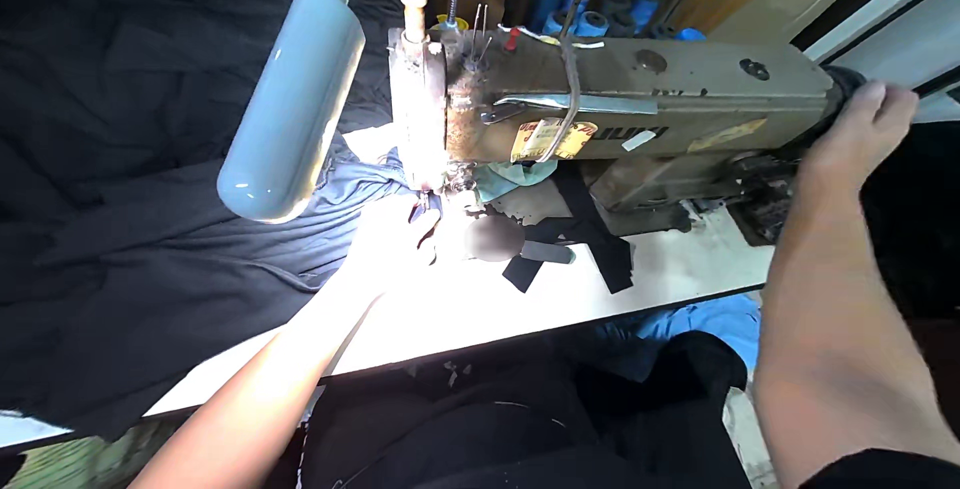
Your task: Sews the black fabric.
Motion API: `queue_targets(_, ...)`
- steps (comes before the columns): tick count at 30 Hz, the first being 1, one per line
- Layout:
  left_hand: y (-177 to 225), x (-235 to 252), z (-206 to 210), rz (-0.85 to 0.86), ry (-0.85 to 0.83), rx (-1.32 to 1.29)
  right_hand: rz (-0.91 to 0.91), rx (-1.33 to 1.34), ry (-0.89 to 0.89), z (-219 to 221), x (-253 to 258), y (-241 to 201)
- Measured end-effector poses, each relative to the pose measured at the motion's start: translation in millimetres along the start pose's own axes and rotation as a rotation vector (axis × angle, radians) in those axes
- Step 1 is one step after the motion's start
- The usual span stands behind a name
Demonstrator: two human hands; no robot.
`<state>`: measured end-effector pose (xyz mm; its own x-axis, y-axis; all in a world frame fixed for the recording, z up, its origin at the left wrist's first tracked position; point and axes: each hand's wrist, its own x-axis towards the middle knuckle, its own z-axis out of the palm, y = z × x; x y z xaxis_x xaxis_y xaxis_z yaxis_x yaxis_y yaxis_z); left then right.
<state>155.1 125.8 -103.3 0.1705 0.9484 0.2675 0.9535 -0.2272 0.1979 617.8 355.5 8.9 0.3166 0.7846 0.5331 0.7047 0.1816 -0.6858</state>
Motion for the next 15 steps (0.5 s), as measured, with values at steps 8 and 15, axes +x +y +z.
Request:
queue_targets(8, -24, 1, -6, 0.158, 0.019, -0.018, 0.165, 0.468, 0.115, 22, -19, 18)
queue_targets(15, -35, 2, -9, 0.205, 0.055, -0.035, 0.126, 0.355, 0.056, 12, -12, 9)
